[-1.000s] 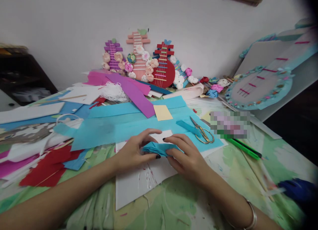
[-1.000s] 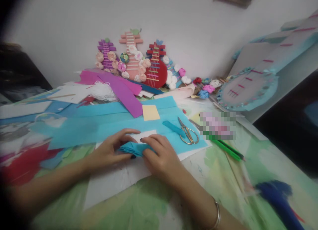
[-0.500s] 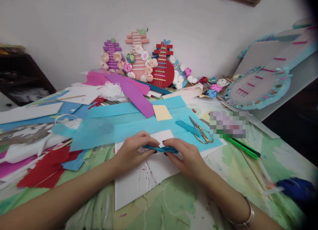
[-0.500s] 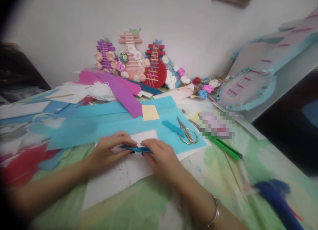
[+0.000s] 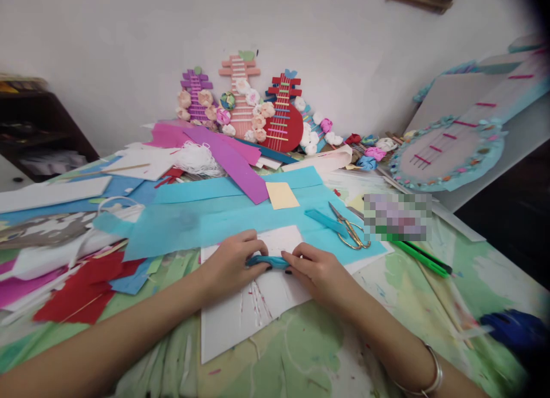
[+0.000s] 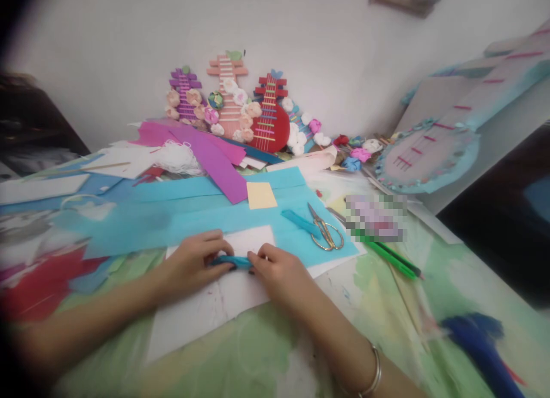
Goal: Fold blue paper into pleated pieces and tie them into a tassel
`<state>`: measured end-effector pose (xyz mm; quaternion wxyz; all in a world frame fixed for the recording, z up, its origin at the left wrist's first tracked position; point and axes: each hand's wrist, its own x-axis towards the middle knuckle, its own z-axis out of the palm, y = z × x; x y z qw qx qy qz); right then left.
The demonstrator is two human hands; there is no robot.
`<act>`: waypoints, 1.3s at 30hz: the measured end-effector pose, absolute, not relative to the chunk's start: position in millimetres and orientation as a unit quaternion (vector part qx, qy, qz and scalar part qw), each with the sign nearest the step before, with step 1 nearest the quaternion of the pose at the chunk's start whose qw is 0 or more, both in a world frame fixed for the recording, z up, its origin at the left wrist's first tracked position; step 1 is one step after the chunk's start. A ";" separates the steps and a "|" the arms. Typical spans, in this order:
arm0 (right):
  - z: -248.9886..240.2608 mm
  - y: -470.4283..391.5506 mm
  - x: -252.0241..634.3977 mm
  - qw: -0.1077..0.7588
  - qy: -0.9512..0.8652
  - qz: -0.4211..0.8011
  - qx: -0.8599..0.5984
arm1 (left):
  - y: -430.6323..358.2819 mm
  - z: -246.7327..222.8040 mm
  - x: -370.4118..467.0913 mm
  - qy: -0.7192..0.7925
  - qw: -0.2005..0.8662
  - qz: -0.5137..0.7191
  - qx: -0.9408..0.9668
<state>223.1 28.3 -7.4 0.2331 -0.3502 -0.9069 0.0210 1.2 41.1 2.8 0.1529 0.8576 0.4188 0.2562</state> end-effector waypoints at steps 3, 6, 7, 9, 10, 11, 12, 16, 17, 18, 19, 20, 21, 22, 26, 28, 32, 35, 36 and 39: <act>-4.2 25.6 222.2 0.203 -0.910 -0.001 -0.361 | 40.7 3.9 0.5 0.444 0.156 0.220 0.855; -1.9 22.8 220.7 0.189 -0.915 -0.038 -0.353 | 40.8 2.6 -0.8 0.436 0.149 0.224 0.859; -2.0 21.9 220.3 0.184 -0.917 -0.057 -0.349 | 40.9 1.8 -1.2 0.432 0.144 0.228 0.861; -3.5 20.6 220.0 0.177 -0.916 -0.097 -0.347 | 41.1 0.5 -2.1 0.423 0.136 0.234 0.865; -4.8 20.1 220.1 0.179 -0.914 -0.110 -0.347 | 41.1 0.1 -2.5 0.419 0.134 0.236 0.866; -6.0 19.8 220.3 0.184 -0.912 -0.115 -0.349 | 41.1 0.0 -2.8 0.415 0.134 0.239 0.868; -7.1 19.7 220.7 0.192 -0.909 -0.114 -0.351 | 41.0 0.1 -3.0 0.412 0.134 0.241 0.868; -8.2 20.6 222.6 0.219 -0.901 -0.088 -0.363 | 40.0 3.0 -2.2 0.399 0.143 0.252 0.870; -7.8 21.1 223.0 0.225 -0.899 -0.081 -0.368 | 39.8 3.9 -1.8 0.396 0.146 0.255 0.870; -7.4 21.7 223.4 0.232 -0.896 -0.074 -0.371 | 39.6 4.7 -1.4 0.393 0.149 0.257 0.870; -7.0 22.4 223.8 0.241 -0.894 -0.068 -0.372 | 39.6 5.3 -1.1 0.388 0.154 0.257 0.871; -6.7 23.0 224.0 0.248 -0.892 -0.064 -0.373 | 39.7 5.6 -0.9 0.384 0.159 0.258 0.872; -6.5 23.5 224.3 0.251 -0.892 -0.063 -0.371 | 39.9 5.6 -0.9 0.381 0.163 0.257 0.873; -6.3 23.9 224.4 0.248 -0.893 -0.063 -0.370 | 40.2 5.5 -1.1 0.380 0.165 0.257 0.873; -4.8 23.6 223.8 0.202 -0.900 -0.065 -0.381 | 40.4 4.4 -2.2 0.387 0.162 0.250 0.873; -3.5 22.6 222.5 0.192 -0.898 -0.060 -0.391 | 39.8 4.5 -2.2 0.387 0.158 0.245 0.875; -2.5 21.1 219.1 0.212 -0.895 -0.079 -0.384 | 38.2 5.0 0.3 0.370 0.145 0.250 0.883; -3.8 21.9 217.3 0.227 -0.898 -0.129 -0.354 | 37.6 4.3 2.2 0.349 0.139 0.251 0.892; -4.1 22.3 217.0 0.224 -0.900 -0.147 -0.345 | 37.6 4.1 2.5 0.346 0.137 0.252 0.894; -2.7 22.9 216.8 0.201 -0.906 -0.189 -0.321 | 37.5 4.1 2.2 0.347 0.135 0.254 0.893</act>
